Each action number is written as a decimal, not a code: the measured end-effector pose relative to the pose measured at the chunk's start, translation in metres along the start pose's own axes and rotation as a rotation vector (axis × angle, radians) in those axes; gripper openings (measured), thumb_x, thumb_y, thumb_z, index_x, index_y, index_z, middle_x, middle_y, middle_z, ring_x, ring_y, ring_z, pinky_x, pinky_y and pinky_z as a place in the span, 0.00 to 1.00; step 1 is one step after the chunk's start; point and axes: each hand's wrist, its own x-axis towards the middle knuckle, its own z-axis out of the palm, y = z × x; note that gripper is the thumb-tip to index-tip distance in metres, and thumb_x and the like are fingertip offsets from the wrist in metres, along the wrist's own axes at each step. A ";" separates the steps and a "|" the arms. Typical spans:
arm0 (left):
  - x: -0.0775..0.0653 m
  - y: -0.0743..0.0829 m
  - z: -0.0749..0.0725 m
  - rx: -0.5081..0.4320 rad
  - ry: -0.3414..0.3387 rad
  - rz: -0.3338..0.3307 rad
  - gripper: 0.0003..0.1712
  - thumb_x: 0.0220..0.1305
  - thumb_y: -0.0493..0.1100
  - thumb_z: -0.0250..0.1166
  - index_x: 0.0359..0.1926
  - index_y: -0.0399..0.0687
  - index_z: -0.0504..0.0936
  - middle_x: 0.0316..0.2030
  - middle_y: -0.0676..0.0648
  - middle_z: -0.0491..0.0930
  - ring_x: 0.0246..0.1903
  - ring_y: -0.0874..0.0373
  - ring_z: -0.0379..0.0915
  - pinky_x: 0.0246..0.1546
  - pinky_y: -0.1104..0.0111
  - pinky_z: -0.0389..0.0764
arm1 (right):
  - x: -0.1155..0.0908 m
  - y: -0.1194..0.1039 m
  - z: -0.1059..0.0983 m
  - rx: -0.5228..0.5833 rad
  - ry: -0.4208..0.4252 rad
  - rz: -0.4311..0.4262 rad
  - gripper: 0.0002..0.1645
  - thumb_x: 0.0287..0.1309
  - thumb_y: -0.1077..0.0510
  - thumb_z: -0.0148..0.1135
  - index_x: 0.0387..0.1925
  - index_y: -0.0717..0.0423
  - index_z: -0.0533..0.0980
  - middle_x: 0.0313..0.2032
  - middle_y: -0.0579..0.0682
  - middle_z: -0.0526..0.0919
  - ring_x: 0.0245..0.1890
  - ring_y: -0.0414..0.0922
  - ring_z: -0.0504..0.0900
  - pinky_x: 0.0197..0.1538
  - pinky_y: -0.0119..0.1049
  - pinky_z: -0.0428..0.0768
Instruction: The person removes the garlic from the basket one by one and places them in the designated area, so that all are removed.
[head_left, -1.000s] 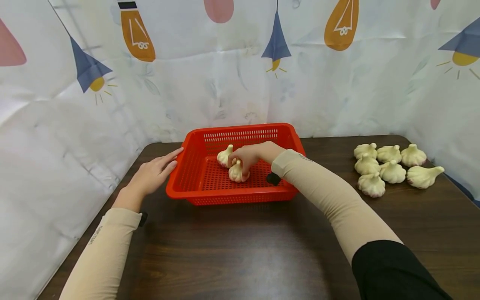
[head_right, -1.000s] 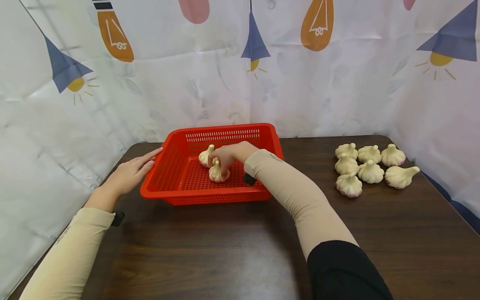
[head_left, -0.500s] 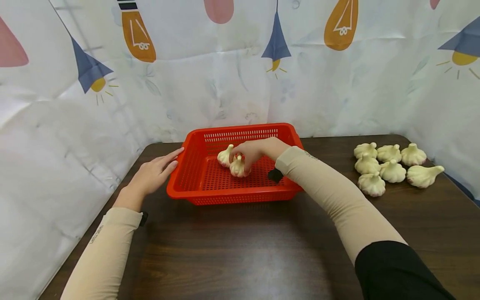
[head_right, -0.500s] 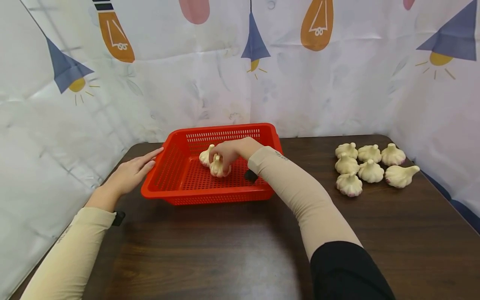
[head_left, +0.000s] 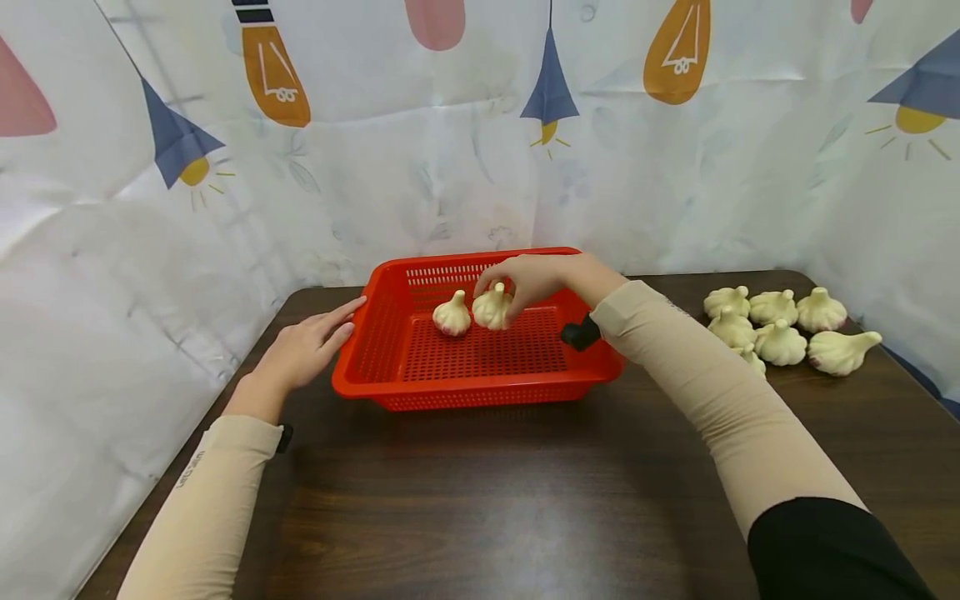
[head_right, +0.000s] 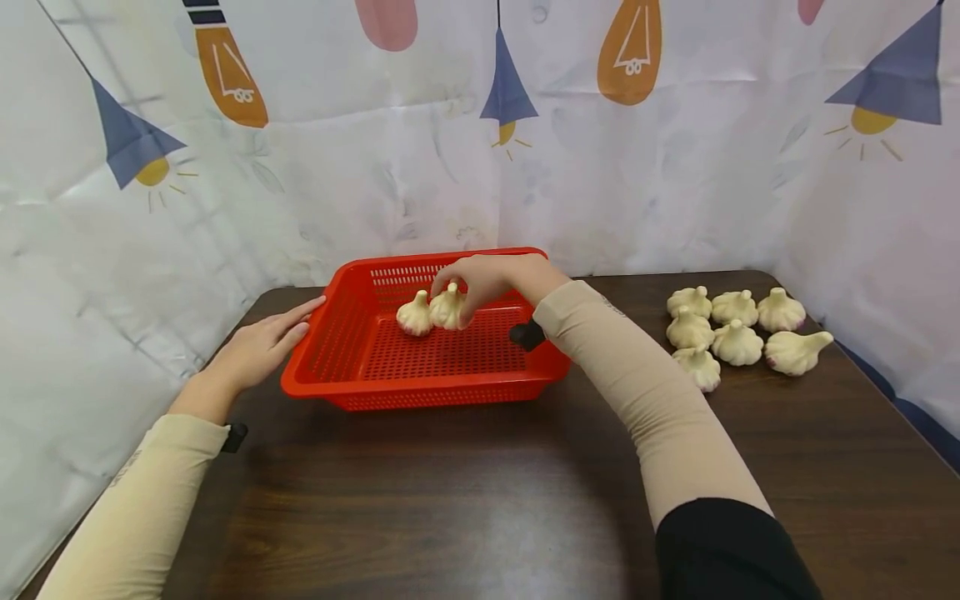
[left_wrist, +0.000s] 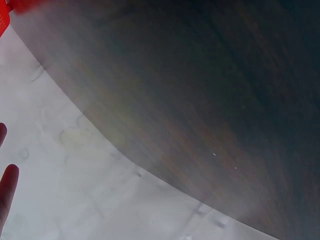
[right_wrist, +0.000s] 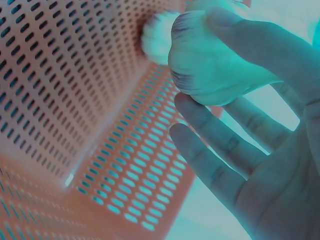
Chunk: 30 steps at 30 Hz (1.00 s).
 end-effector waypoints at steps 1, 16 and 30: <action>0.000 0.000 0.000 0.001 -0.001 0.001 0.35 0.81 0.62 0.42 0.82 0.61 0.54 0.71 0.33 0.67 0.64 0.32 0.66 0.59 0.34 0.69 | -0.004 0.000 -0.002 0.021 0.010 -0.005 0.32 0.57 0.60 0.76 0.63 0.48 0.77 0.61 0.48 0.76 0.52 0.49 0.76 0.57 0.42 0.77; 0.000 0.000 -0.001 0.001 0.015 0.022 0.34 0.81 0.61 0.42 0.82 0.59 0.56 0.70 0.32 0.68 0.64 0.32 0.67 0.59 0.34 0.69 | -0.060 0.010 -0.020 0.338 0.129 -0.075 0.37 0.59 0.63 0.73 0.69 0.57 0.72 0.56 0.54 0.77 0.52 0.53 0.78 0.54 0.42 0.78; 0.000 -0.002 0.001 -0.005 0.026 0.038 0.34 0.81 0.60 0.43 0.81 0.59 0.56 0.70 0.33 0.68 0.64 0.32 0.67 0.59 0.34 0.68 | -0.105 0.024 -0.012 0.343 0.239 -0.085 0.35 0.63 0.64 0.71 0.69 0.60 0.70 0.55 0.55 0.77 0.50 0.54 0.80 0.51 0.43 0.81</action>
